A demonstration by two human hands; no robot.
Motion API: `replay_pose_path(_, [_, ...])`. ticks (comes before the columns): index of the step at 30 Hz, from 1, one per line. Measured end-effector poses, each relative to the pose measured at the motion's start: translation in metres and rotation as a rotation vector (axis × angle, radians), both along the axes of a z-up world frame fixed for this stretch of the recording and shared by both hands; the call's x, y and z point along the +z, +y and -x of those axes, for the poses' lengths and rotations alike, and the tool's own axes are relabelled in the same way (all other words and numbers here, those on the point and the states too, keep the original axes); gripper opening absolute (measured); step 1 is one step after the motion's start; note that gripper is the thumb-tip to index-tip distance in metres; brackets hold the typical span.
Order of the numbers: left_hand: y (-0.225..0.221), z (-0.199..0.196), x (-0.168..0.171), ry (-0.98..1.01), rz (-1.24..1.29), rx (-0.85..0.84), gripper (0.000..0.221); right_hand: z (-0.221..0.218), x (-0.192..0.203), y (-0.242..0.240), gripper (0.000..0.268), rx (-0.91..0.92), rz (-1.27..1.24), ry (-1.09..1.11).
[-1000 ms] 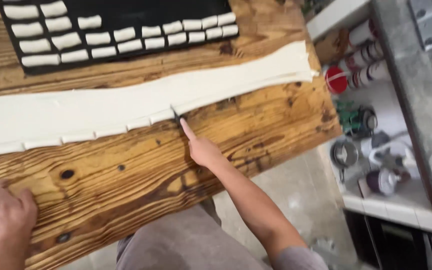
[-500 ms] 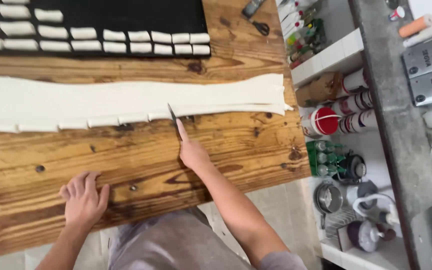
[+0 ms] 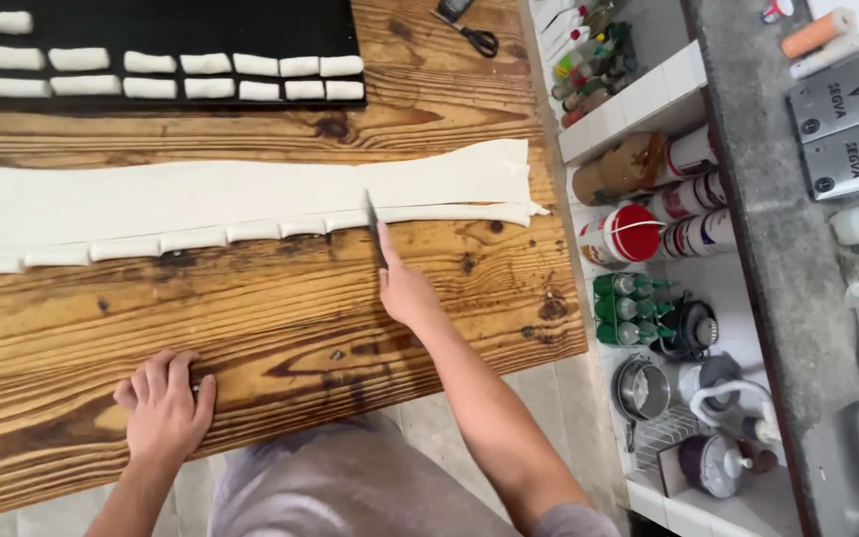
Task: Cutting dough into small pieces and arranging them on a baking tray
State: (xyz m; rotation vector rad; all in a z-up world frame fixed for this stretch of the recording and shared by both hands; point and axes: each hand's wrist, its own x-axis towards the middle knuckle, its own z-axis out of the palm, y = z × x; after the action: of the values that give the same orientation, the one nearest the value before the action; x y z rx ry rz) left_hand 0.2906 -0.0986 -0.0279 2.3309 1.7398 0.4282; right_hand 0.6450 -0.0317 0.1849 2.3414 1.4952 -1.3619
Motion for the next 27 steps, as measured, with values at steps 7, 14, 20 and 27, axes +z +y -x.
replay_pose_path(7, [-0.006, -0.032, 0.009, 0.057, -0.017, -0.013, 0.044, -0.039, 0.002, -0.003, 0.081, 0.031, 0.022, -0.089])
replay_pose_path(14, [-0.008, -0.058, 0.006, 0.065, -0.005, -0.089, 0.044, -0.075, -0.018, -0.006, 0.081, 0.079, 0.121, -0.167])
replay_pose_path(20, [0.011, -0.101, 0.017, -0.079, 0.129, -0.223, 0.046, -0.121, -0.041, -0.028, 0.079, -0.121, 0.027, -0.187])
replay_pose_path(27, [0.061, -0.281, 0.036, -0.255, -0.043, -0.542, 0.053, -0.140, 0.012, -0.058, 0.068, -0.006, 0.038, -0.235])
